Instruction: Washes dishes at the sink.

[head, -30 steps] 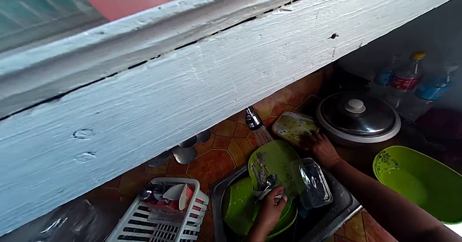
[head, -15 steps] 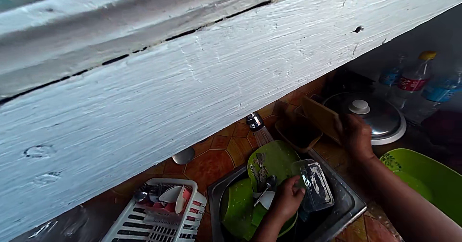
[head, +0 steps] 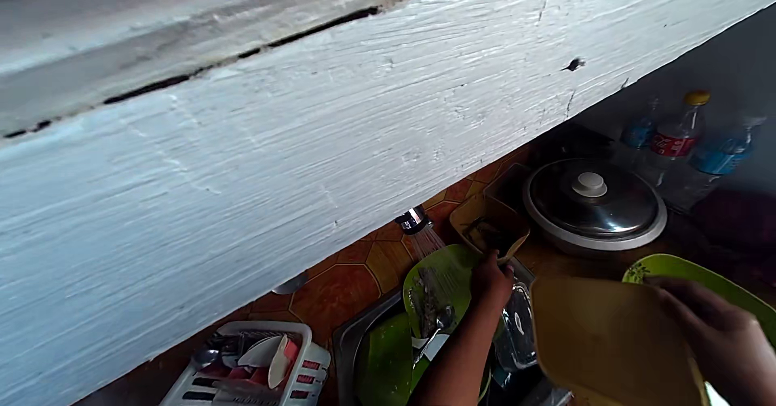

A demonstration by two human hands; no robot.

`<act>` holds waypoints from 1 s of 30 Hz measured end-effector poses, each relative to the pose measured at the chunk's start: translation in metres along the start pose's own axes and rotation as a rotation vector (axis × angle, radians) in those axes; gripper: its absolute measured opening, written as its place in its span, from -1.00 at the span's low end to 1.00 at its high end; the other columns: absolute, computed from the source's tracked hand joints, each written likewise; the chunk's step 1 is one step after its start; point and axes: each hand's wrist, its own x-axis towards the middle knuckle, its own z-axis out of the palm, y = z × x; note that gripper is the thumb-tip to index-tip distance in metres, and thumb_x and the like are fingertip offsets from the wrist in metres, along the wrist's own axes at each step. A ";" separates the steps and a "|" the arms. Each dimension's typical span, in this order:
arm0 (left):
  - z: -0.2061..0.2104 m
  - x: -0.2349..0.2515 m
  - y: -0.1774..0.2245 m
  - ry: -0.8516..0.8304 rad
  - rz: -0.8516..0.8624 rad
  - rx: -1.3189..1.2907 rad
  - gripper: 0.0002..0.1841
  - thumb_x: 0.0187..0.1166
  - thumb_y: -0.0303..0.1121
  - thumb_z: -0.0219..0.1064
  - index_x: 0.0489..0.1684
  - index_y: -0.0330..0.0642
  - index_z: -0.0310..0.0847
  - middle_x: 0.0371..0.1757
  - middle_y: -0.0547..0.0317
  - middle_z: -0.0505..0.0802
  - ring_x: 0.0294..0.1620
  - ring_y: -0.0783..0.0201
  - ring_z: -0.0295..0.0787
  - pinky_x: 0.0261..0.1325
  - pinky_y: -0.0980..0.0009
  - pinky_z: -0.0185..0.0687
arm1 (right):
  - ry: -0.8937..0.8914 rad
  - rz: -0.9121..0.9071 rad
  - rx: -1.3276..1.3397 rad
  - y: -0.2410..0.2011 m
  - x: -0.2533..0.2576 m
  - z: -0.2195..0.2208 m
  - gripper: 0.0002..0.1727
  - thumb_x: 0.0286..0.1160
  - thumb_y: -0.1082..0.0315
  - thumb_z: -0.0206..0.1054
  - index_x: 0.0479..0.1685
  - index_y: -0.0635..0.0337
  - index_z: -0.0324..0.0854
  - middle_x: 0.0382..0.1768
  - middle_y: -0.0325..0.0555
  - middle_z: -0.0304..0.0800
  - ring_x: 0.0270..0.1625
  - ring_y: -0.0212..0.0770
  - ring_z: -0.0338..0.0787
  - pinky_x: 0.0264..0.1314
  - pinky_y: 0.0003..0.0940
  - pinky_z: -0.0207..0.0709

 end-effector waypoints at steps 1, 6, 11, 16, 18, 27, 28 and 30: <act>0.002 0.003 0.000 0.010 0.019 0.001 -0.51 0.73 -0.08 0.23 0.58 -0.04 0.53 0.46 -0.08 0.72 0.54 -0.02 0.61 0.57 -0.03 0.49 | 0.002 0.060 0.037 0.008 -0.006 0.008 -0.77 0.59 0.44 0.25 0.05 0.41 0.69 -0.18 -0.17 0.82 -0.18 -0.55 0.75 -0.02 -0.56 0.69; 0.000 -0.007 -0.001 0.103 0.073 0.030 -0.64 0.77 -0.20 0.20 0.29 -0.27 0.68 0.28 -0.14 0.81 0.40 -0.02 0.72 0.51 0.05 0.55 | -0.019 0.273 0.163 0.054 -0.030 0.059 -0.81 0.61 0.46 0.23 0.01 0.36 0.69 -0.23 -0.15 0.79 -0.21 -0.44 0.76 -0.07 -0.44 0.69; -0.014 -0.070 -0.017 0.117 0.168 -0.004 -0.61 0.75 -0.18 0.25 0.30 -0.30 0.69 0.25 -0.19 0.79 0.33 -0.02 0.74 0.48 0.12 0.57 | -0.158 0.030 -0.279 0.073 -0.045 0.089 -0.66 0.47 0.49 0.42 0.19 0.48 0.72 0.25 0.43 0.73 0.29 0.34 0.76 0.38 0.21 0.61; -0.025 -0.123 -0.067 0.252 0.244 -0.083 -0.66 0.66 -0.22 0.36 0.09 -0.36 0.77 0.06 -0.21 0.85 0.15 -0.05 0.81 0.35 0.07 0.65 | -0.154 -0.102 -0.158 0.056 -0.017 0.109 -0.44 0.71 0.04 0.14 0.27 0.41 0.69 0.21 0.28 0.78 0.26 0.17 0.80 0.37 0.15 0.63; -0.033 -0.139 -0.084 0.270 0.242 -0.086 -0.67 0.64 -0.21 0.37 0.05 -0.36 0.78 0.03 -0.20 0.85 0.13 -0.05 0.81 0.33 0.06 0.67 | -0.247 0.068 0.055 0.038 -0.001 0.121 -0.37 0.77 -0.05 0.01 0.38 0.35 0.61 0.22 0.17 0.79 0.20 -0.03 0.83 0.35 -0.03 0.66; -0.061 -0.188 -0.130 0.228 0.235 -0.026 -0.69 0.65 -0.18 0.38 0.01 -0.30 0.79 -0.01 -0.15 0.84 0.06 0.01 0.82 0.29 0.11 0.69 | -0.726 0.656 0.439 -0.032 -0.002 0.196 -0.22 0.75 -0.34 -0.07 0.87 -0.23 0.03 0.57 0.14 0.52 0.43 0.21 0.68 0.21 0.25 0.65; -0.063 -0.193 -0.136 0.244 0.259 -0.011 -0.71 0.63 -0.19 0.39 -0.04 -0.29 0.80 -0.05 -0.13 0.84 0.03 0.01 0.83 0.25 0.11 0.71 | -0.766 0.716 0.469 -0.032 -0.005 0.200 -0.24 0.75 -0.34 -0.07 0.86 -0.26 0.05 0.55 0.14 0.54 0.42 0.23 0.68 0.22 0.27 0.63; -0.066 -0.203 -0.146 0.270 0.309 0.012 -0.74 0.60 -0.22 0.42 -0.07 -0.27 0.81 -0.08 -0.14 0.85 0.00 -0.02 0.84 0.21 0.08 0.73 | -0.828 0.813 0.530 -0.034 -0.014 0.203 -0.33 0.77 -0.30 -0.08 0.72 -0.17 0.24 0.36 0.09 0.70 0.28 0.13 0.76 0.13 0.16 0.68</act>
